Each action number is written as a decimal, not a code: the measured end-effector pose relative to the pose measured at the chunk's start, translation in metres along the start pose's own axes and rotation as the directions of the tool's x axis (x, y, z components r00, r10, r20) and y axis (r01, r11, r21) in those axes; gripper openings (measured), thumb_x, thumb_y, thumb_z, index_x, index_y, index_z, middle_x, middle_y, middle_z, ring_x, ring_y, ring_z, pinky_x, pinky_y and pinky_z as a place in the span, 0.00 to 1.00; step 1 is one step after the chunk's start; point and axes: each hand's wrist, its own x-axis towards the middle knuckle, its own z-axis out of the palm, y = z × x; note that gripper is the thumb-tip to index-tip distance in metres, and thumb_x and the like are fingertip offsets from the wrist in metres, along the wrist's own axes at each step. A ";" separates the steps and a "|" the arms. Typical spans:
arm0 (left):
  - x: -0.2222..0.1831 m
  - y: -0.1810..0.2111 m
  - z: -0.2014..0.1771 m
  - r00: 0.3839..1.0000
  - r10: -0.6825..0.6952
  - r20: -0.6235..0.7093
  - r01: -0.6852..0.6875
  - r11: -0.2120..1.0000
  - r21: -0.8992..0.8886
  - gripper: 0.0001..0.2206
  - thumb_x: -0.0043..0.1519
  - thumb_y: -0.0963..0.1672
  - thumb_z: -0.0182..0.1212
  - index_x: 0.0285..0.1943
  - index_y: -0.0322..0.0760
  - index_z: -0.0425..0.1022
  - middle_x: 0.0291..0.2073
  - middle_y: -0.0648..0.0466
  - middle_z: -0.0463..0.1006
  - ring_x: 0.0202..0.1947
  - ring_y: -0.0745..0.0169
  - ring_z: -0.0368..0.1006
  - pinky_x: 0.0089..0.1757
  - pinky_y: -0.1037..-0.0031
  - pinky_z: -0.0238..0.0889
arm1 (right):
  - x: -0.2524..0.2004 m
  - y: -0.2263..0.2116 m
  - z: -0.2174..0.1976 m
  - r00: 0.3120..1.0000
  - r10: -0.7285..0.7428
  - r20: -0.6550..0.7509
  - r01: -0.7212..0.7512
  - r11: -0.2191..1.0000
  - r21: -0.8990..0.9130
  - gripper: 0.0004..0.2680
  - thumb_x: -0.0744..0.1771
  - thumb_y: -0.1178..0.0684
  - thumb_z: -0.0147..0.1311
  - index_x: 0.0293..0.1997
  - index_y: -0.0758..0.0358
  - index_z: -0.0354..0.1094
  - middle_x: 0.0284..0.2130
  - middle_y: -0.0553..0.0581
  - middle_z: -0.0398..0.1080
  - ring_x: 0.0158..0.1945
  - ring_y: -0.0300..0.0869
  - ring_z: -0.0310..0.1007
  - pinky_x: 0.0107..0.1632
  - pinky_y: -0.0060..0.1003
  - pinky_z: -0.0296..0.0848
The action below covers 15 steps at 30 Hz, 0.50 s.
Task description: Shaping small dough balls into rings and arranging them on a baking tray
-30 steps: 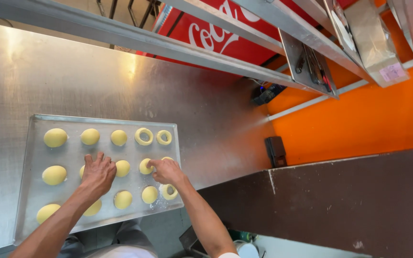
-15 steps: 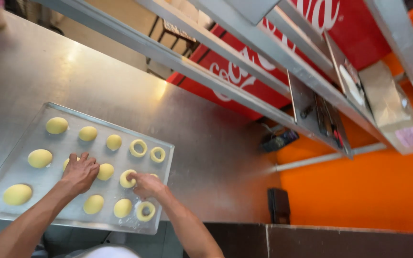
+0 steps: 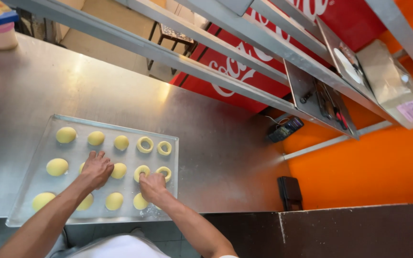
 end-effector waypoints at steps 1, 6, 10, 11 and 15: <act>0.004 0.000 0.007 1.000 0.007 -0.012 -0.007 1.000 0.009 0.04 0.46 0.46 0.52 0.28 0.55 0.69 0.31 0.65 0.71 0.46 0.61 0.58 0.44 0.65 0.49 | 0.004 -0.003 -0.005 1.000 0.014 -0.010 -0.014 1.000 0.002 0.15 0.58 0.53 0.40 0.47 0.64 0.55 0.23 0.59 0.69 0.31 0.51 0.71 0.31 0.48 0.68; -0.006 -0.016 -0.009 0.991 0.114 -0.073 -0.117 0.993 -0.028 0.04 0.45 0.46 0.53 0.28 0.55 0.70 0.29 0.66 0.72 0.45 0.62 0.60 0.44 0.65 0.49 | 0.042 0.005 -0.008 0.987 0.162 -0.018 -0.159 0.980 0.120 0.10 0.52 0.47 0.51 0.29 0.55 0.70 0.22 0.55 0.70 0.33 0.47 0.72 0.32 0.43 0.71; 0.015 -0.033 -0.010 0.982 0.175 -0.075 -0.189 0.946 -0.264 0.22 0.27 0.52 0.68 0.31 0.53 0.70 0.32 0.64 0.72 0.46 0.56 0.59 0.43 0.64 0.52 | -0.003 0.019 -0.043 0.954 0.236 0.183 -0.298 0.732 0.612 0.13 0.52 0.44 0.54 0.34 0.52 0.68 0.27 0.56 0.68 0.38 0.48 0.68 0.38 0.42 0.67; 0.010 -0.037 -0.023 0.946 0.214 -0.244 -0.315 0.787 -0.530 0.25 0.30 0.55 0.67 0.36 0.50 0.71 0.37 0.59 0.72 0.48 0.56 0.60 0.45 0.66 0.53 | -0.017 0.016 -0.041 0.967 0.195 0.166 -0.208 0.222 0.953 0.08 0.54 0.52 0.52 0.31 0.58 0.65 0.23 0.52 0.63 0.31 0.39 0.63 0.31 0.30 0.63; 0.005 -0.004 -0.069 0.887 0.343 -0.309 -0.428 0.357 -0.830 0.26 0.37 0.53 0.66 0.42 0.41 0.71 0.48 0.52 0.68 0.47 0.44 0.62 0.46 0.59 0.56 | -0.070 -0.019 -0.069 0.953 0.297 -0.064 0.258 -0.682 0.684 0.08 0.57 0.60 0.46 0.35 0.65 0.64 0.28 0.53 0.65 0.31 0.38 0.66 0.31 0.29 0.67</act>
